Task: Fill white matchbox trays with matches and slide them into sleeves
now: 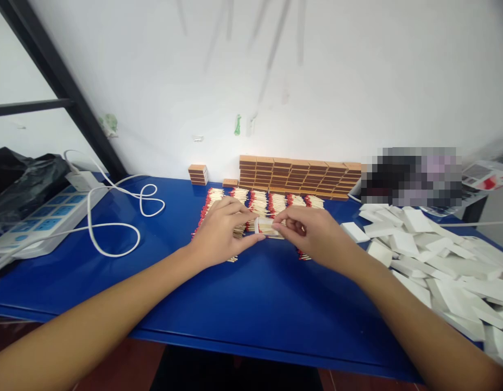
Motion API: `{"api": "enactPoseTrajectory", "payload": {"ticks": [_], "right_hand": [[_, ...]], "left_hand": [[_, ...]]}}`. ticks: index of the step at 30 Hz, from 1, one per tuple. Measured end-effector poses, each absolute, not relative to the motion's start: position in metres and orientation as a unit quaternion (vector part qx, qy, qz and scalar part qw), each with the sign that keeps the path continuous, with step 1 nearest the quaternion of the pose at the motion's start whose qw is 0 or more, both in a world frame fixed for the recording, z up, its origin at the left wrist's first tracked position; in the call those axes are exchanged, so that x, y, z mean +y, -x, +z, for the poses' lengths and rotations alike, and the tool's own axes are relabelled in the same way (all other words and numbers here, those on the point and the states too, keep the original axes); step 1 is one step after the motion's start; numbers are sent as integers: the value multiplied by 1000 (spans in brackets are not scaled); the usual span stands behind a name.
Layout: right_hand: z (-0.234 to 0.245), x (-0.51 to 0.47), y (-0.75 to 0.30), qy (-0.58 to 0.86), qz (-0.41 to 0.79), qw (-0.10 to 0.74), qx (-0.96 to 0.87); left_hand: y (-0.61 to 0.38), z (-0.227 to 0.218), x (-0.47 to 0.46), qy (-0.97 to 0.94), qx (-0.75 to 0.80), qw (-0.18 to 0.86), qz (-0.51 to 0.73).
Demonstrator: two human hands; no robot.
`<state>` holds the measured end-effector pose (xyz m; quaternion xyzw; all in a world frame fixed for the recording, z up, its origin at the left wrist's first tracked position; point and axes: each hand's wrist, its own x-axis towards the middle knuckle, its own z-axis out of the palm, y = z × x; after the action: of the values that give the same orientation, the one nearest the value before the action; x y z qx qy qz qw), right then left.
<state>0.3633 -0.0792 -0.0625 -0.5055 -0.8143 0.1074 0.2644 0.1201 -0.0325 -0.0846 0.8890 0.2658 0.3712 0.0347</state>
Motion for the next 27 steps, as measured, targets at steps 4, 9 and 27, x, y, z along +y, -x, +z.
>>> {"api": "enactPoseTrajectory", "payload": {"ticks": [4, 9, 27], "right_hand": [[-58, -75, -374, 533, 105, 184, -819], [-61, -73, -372, 525, 119, 119, -835], [-66, -73, -364, 529, 152, 90, -830]], "left_hand": [[-118, -84, -29, -867, 308, 21, 392], [-118, -84, -29, -862, 317, 21, 394], [-120, -86, -32, -871, 311, 24, 381]]}}
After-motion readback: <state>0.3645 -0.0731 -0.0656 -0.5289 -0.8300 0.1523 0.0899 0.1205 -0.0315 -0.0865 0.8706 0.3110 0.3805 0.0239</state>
